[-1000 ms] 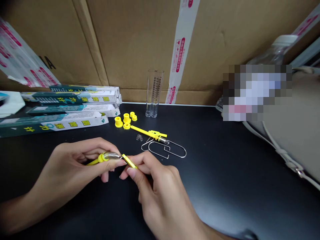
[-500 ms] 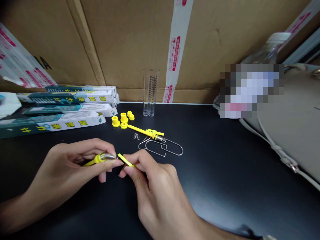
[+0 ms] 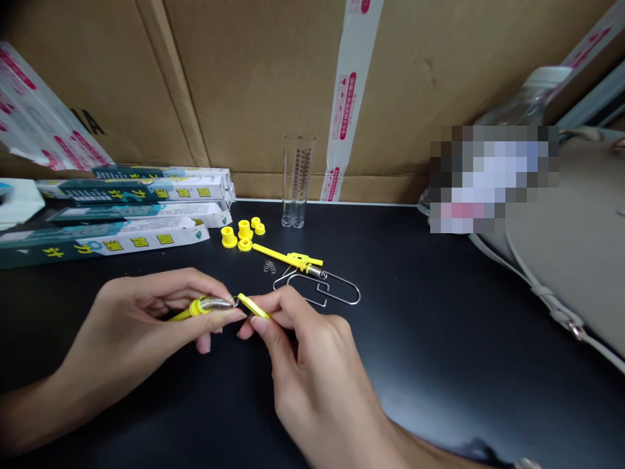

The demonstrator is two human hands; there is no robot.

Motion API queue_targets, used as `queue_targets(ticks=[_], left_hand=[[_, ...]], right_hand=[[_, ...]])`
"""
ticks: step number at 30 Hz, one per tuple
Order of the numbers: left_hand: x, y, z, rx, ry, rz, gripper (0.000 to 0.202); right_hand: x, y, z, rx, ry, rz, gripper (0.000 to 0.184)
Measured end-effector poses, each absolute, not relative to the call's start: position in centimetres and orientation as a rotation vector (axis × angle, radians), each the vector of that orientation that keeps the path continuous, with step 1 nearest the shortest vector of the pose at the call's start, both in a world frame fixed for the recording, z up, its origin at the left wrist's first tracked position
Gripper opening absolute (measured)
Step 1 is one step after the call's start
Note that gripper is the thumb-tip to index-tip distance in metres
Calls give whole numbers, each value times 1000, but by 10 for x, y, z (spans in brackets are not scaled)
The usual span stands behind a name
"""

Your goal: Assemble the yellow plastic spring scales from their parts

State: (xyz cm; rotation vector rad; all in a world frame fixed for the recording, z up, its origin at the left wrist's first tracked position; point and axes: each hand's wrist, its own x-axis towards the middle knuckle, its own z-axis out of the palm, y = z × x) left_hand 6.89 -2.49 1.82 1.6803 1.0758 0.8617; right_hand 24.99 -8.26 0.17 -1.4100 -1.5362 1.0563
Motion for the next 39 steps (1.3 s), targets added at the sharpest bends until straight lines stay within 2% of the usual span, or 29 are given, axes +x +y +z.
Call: queue_targets(ticks=[16, 25, 30, 36, 39], left_hand=[[69, -25, 17, 1709, 1060, 852, 4], [71, -24, 15, 2023, 1116, 786, 18], [70, -22, 22, 2011, 1014, 720, 16], [73, -12, 29, 1710, 900, 724, 15], [74, -10, 34, 1531, 825, 699, 24]], right_hand=[[250, -84, 4, -1405, -1557, 1028, 16], [248, -82, 6, -1359, -1497, 1036, 13], [249, -78, 8, -1348, -1430, 1088, 23], [251, -73, 6, -1325, -1393, 1108, 24], [251, -69, 5, -1307, -1397, 1132, 25]])
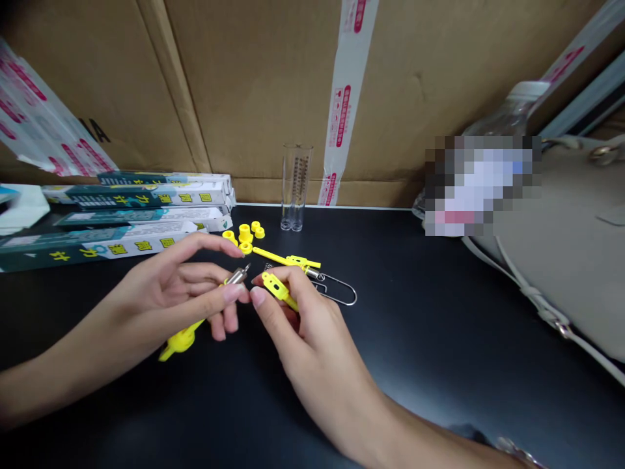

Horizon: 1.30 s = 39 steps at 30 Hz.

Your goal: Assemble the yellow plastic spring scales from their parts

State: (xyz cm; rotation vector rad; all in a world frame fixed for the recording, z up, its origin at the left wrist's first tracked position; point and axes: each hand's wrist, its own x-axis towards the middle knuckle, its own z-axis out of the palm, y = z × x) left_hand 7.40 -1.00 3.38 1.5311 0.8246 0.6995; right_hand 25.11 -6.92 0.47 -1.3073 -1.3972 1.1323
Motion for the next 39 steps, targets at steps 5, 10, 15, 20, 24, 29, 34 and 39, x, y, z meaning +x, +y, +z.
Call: queue_targets(ticks=[5, 10, 15, 20, 24, 29, 34, 39], left_hand=[[73, -9, 29, 1381, 843, 661, 20], [77, -14, 21, 1375, 876, 616, 18], [79, -20, 21, 1356, 915, 640, 23], [77, -20, 21, 1346, 926, 689, 20], [77, -21, 21, 1370, 962, 674, 17], [78, -23, 22, 1368, 1010, 668, 13], [79, -23, 21, 1388, 981, 682, 11], [79, -24, 16, 1413, 921, 682, 8]], right_hand=[[251, -67, 4, -1307, -1407, 1149, 26], [252, -67, 5, -1320, -1405, 1142, 28], [253, -68, 7, -1327, -1407, 1145, 28], [253, -70, 7, -1335, -1431, 1103, 28], [254, -70, 8, -1340, -1426, 1110, 27], [255, -71, 9, -1343, -1425, 1125, 24], [255, -74, 9, -1375, -1504, 1048, 25], [258, -79, 4, -1360, -1622, 983, 26]])
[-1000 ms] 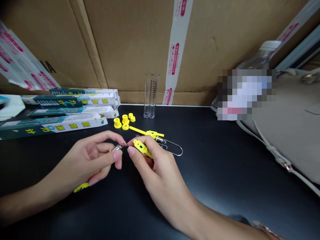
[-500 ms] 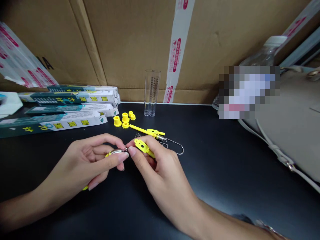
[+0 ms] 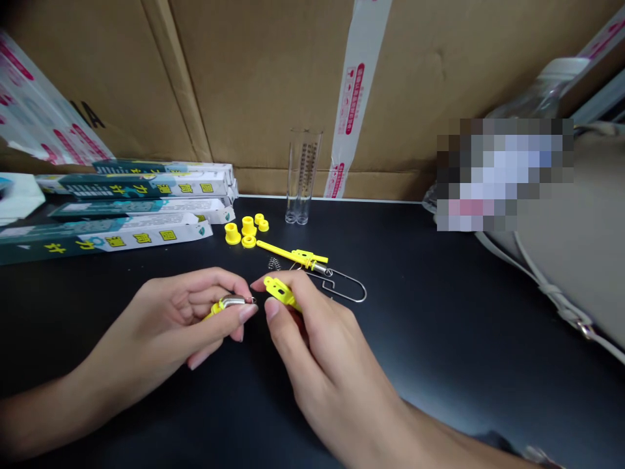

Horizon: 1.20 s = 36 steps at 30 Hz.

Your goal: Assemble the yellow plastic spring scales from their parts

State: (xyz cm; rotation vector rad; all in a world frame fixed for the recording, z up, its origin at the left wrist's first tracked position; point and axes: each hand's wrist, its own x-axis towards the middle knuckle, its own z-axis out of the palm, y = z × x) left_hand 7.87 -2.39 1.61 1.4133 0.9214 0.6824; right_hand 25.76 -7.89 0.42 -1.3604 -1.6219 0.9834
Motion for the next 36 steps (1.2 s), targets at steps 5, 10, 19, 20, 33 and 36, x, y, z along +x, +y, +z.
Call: queue_targets(ticks=[5, 10, 19, 20, 33, 36], left_hand=[[78, -27, 13, 1552, 965, 636, 6], [77, -31, 15, 1654, 1034, 624, 10], [75, -33, 15, 1608, 1149, 602, 20], [75, -33, 15, 1598, 1146, 601, 20], [78, -32, 19, 1477, 1034, 653, 11], [80, -33, 21, 1431, 1051, 695, 11]], right_hand=[[260, -81, 3, -1350, -1631, 977, 22], [260, -75, 7, -1404, -1618, 1083, 26], [260, -71, 6, -1331, -1362, 1385, 28], [260, -71, 7, -1320, -1339, 1409, 28], [257, -73, 14, -1334, -1273, 1452, 37], [256, -75, 12, -1360, -1356, 1289, 31]])
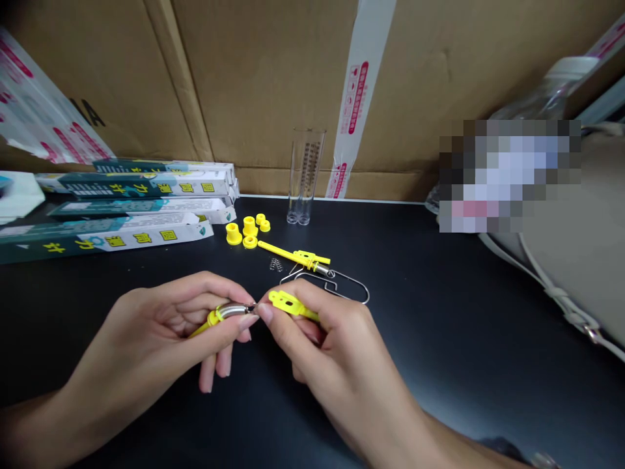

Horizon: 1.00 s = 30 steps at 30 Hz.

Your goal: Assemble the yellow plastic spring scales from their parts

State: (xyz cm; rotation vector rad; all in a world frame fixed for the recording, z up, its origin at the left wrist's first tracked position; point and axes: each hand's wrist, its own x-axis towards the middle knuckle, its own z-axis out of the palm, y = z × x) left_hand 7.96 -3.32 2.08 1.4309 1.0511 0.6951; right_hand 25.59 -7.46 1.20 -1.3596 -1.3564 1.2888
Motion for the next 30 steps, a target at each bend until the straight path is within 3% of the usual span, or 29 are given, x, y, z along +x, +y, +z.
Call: queue_targets(ticks=[11, 20, 30], left_hand=[[77, -34, 19, 1424, 1022, 736, 10], [77, -31, 18, 1450, 1048, 722, 11], [78, -32, 15, 1567, 1063, 678, 7]], right_hand=[[258, -73, 9, -1441, -1388, 1271, 37], [260, -80, 10, -1445, -1694, 949, 22], [259, -85, 5, -1425, -1863, 770, 23]])
